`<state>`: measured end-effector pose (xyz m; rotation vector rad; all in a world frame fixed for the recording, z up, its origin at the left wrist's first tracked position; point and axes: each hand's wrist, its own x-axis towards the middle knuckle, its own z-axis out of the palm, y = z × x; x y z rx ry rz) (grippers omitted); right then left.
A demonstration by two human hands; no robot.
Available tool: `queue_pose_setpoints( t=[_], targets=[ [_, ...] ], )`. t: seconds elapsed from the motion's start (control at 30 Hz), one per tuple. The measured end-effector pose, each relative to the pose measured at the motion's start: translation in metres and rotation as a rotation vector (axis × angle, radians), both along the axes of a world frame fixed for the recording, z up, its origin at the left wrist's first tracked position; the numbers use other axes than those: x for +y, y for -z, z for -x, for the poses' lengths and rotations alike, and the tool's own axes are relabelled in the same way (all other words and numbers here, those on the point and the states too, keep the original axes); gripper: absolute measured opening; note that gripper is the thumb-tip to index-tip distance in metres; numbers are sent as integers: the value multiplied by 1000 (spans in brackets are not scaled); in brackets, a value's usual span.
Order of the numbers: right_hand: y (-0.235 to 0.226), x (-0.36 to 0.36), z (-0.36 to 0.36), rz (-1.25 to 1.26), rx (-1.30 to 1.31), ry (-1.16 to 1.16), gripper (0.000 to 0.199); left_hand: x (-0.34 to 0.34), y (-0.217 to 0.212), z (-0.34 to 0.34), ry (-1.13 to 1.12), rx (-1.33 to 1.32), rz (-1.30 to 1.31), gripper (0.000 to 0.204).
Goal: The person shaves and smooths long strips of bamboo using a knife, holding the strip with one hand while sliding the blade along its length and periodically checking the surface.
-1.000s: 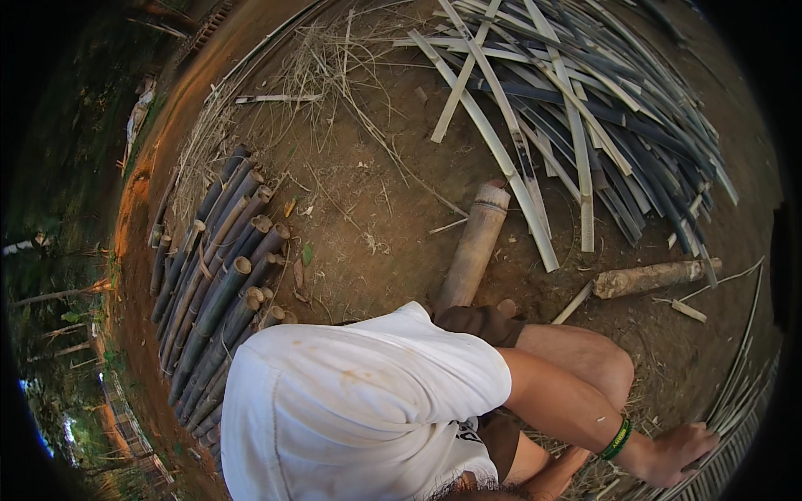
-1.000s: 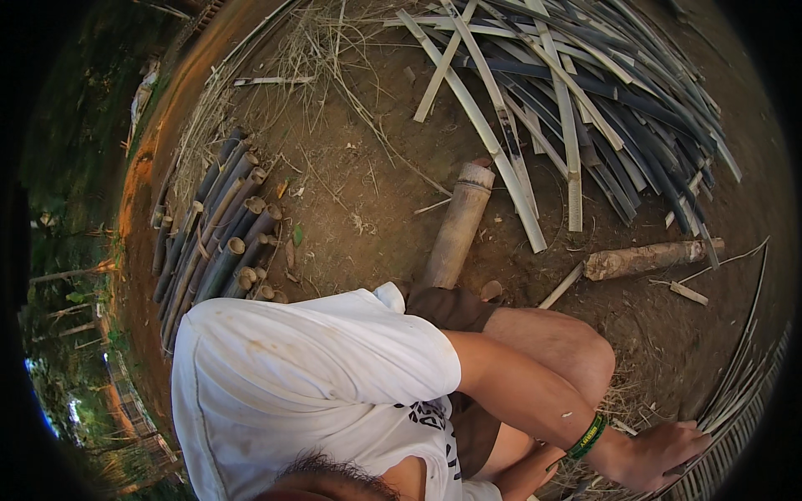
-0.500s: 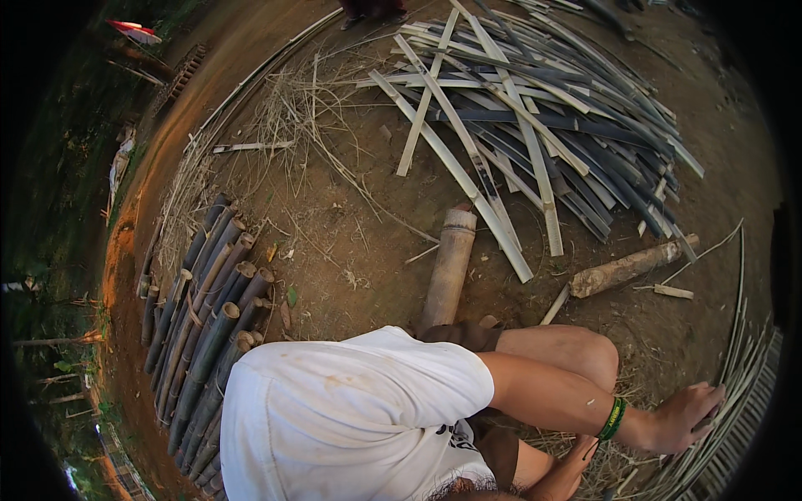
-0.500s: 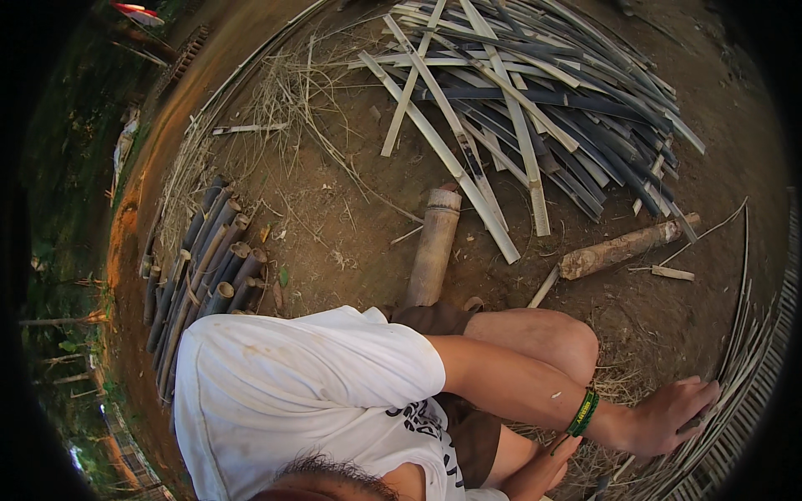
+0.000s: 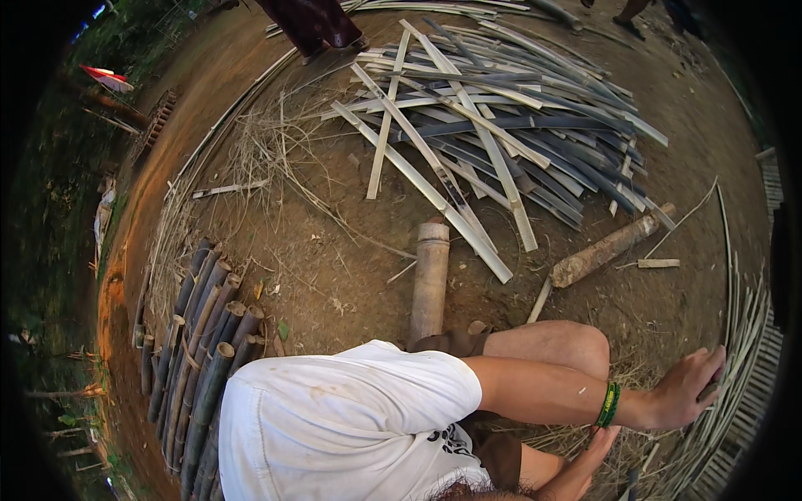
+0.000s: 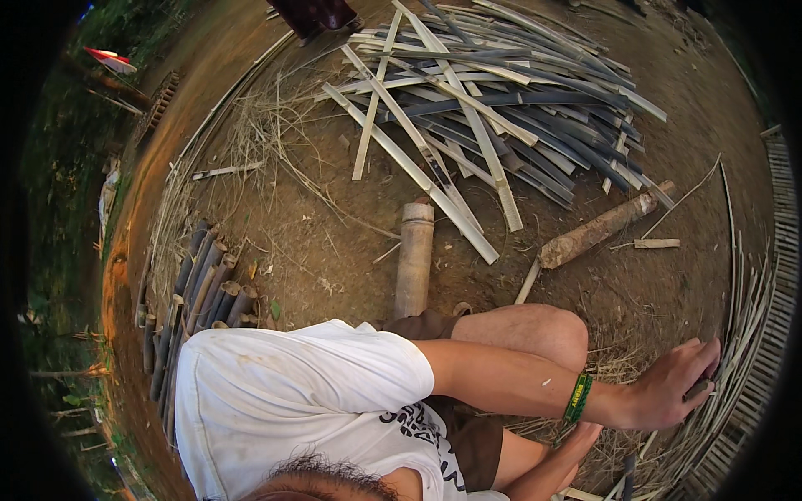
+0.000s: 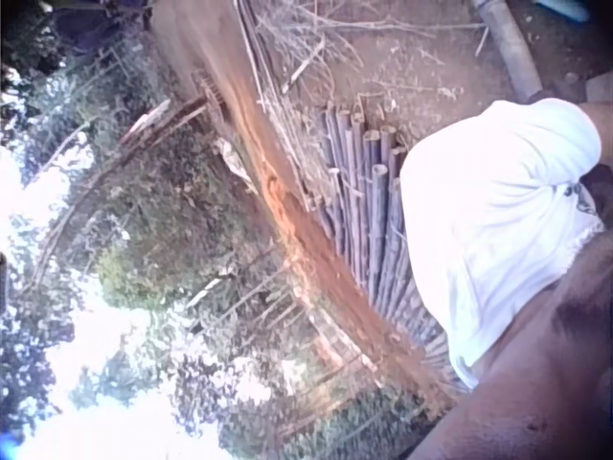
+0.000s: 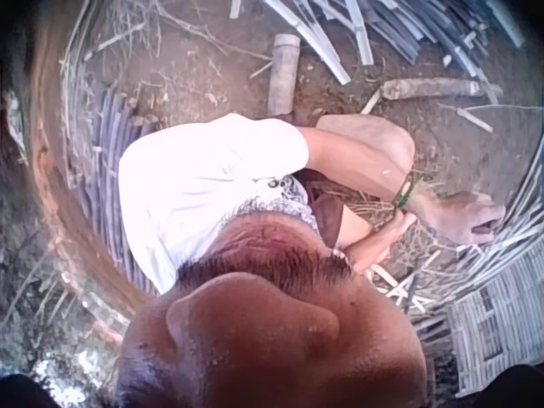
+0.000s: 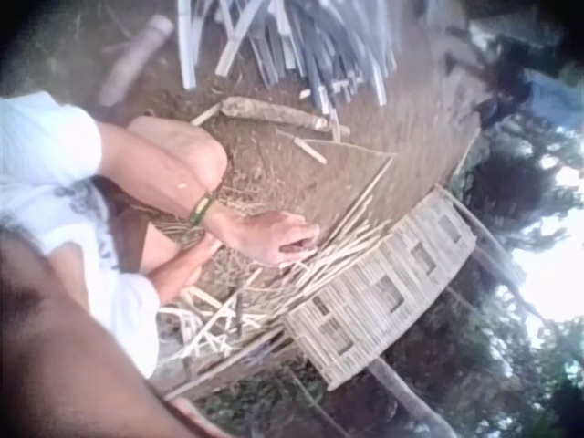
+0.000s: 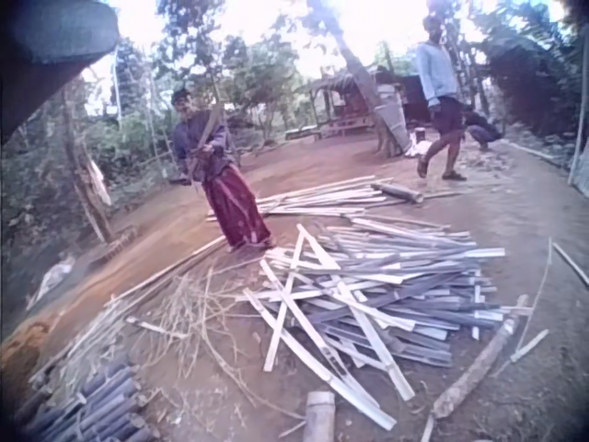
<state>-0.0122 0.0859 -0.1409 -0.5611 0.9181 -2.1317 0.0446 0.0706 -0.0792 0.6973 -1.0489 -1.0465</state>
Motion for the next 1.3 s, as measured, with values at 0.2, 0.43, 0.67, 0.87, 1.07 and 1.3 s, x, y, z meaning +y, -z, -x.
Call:
queue_pose_setpoints(
  t=[0.2, 0.43, 0.67, 0.87, 1.07, 1.3],
  targets=[
    [133, 115, 88, -767, -326, -9, 29, 3, 0, 8, 24, 64, 29, 25],
    [166, 179, 139, -953, -315, -2, 29, -29, 29, 20, 87, -17, 125, 25],
    [161, 197, 137, -923, -291, 69, 29, -35, 29, 23, 53, 21, 114, 24],
    [162, 184, 124, -972, -287, 33, 25, -31, 30, 16, 113, -21, 59, 26],
    [199, 184, 143, -994, -238, -136, 32, -13, 23, 15, 149, -44, 56, 26],
    [198, 157, 103, -1085, -175, -187, 41, -6, 20, 7, 161, -74, 82, 27]
  ],
)
